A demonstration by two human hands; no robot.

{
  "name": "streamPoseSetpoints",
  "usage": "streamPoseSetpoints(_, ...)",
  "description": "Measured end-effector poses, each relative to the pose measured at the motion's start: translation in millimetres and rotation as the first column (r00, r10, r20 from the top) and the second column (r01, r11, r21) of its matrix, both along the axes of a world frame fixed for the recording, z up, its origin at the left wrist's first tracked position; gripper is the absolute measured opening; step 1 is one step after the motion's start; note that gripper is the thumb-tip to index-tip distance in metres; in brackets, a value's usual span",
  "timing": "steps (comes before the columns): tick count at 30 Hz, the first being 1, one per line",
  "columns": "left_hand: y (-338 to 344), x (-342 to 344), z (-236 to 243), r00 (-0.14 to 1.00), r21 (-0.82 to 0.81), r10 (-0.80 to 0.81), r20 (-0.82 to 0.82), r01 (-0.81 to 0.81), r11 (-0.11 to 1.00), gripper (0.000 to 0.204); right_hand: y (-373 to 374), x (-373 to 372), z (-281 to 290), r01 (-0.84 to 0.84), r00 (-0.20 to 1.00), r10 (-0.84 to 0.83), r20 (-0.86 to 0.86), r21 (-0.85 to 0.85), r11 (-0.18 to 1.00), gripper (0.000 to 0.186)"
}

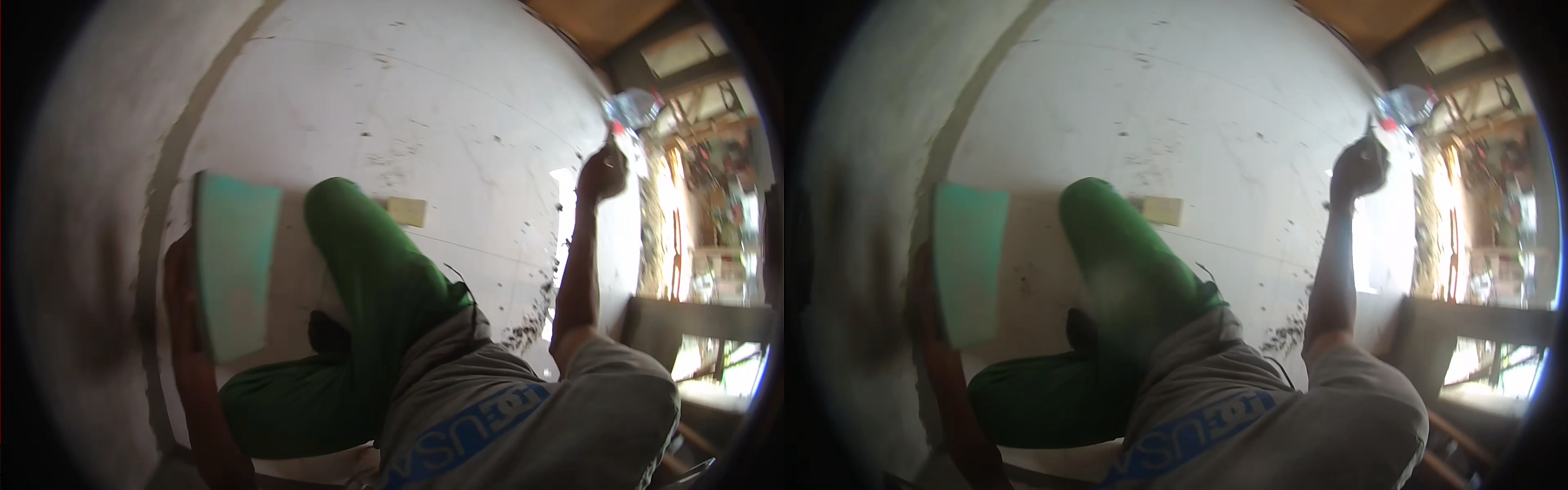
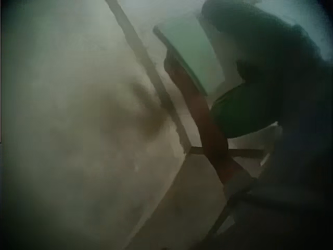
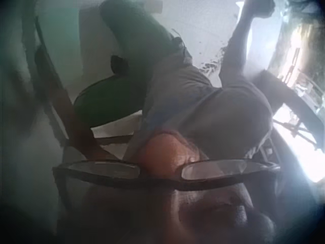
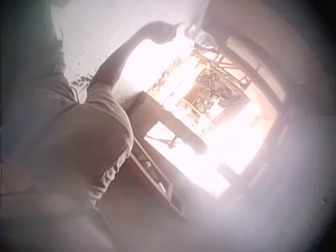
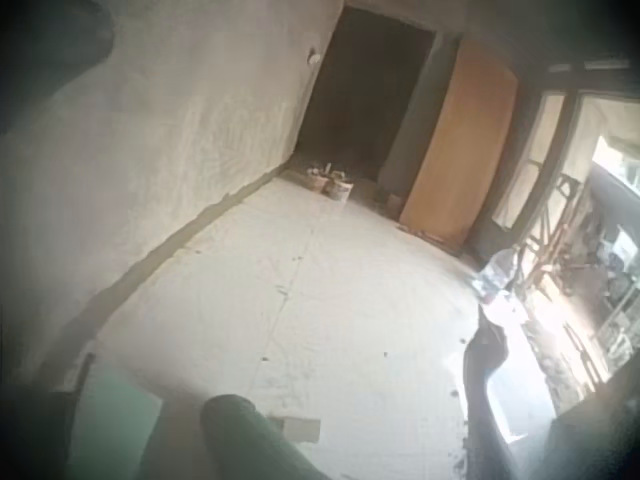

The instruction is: The person applies grout to the seam between the floor tiles and the wall using a handheld float, then uses a small trowel and a cloth to refine the grout line.

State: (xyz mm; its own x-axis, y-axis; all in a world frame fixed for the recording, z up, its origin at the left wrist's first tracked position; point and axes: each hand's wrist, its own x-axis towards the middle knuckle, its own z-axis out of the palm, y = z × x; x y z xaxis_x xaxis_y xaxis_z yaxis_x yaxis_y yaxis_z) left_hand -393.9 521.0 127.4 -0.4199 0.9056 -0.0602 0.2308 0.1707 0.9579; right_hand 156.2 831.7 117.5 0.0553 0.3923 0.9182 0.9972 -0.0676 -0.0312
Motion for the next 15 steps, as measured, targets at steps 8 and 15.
streamPoseSetpoints(8, -10, -26, -21, 0.982, 0.028, 0.177, 0.071, -0.179, 0.983, 0.053, -92, -106, -138, -0.512, 0.840, 0.385, -0.382, -0.322, 0.797, 0.012)
streamPoseSetpoints(15, -24, -56, -30, 0.934, 0.129, 0.150, 0.325, -0.201, 0.971, 0.050, -132, -270, -65, -0.933, -0.325, -0.339, -0.883, 0.359, -0.041, 0.016)
